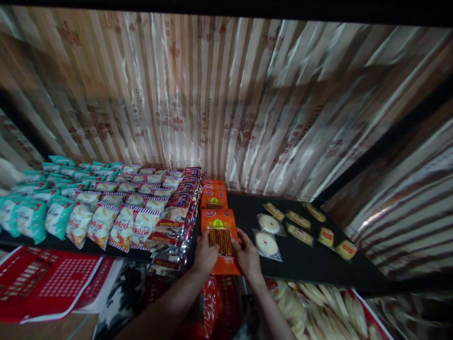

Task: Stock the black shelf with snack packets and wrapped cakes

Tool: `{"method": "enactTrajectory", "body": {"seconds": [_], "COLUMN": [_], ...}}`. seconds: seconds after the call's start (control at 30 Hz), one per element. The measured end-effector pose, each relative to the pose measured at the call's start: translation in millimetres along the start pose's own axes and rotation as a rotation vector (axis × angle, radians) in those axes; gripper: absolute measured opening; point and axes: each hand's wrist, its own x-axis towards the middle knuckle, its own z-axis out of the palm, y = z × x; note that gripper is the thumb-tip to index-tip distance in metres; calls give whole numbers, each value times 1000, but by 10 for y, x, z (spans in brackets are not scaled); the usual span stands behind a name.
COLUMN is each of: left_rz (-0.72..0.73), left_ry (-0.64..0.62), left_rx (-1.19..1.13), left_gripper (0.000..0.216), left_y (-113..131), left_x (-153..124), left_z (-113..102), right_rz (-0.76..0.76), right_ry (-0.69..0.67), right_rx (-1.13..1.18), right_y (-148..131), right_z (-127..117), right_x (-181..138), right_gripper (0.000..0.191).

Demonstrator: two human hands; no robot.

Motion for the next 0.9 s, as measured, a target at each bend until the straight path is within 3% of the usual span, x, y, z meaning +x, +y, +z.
{"method": "enactTrajectory", "body": {"seconds": [0.2,0.4,0.9], "left_rz": [17,31,25], "left_ry": [71,59,98], "left_rx": [91,134,352], "left_gripper": [50,38,41], "left_y": [190,258,355], "left_x": [373,655,758], "left_z": [98,131,193], "right_rz": [2,15,-15], "right_ry": [0,-42,-101], "right_rx": [-216,-407,-536], "right_y": [-110,-165,-146], "right_z": [85,174,286], "right_x": [433,674,898], "right_gripper": [52,47,41]}}
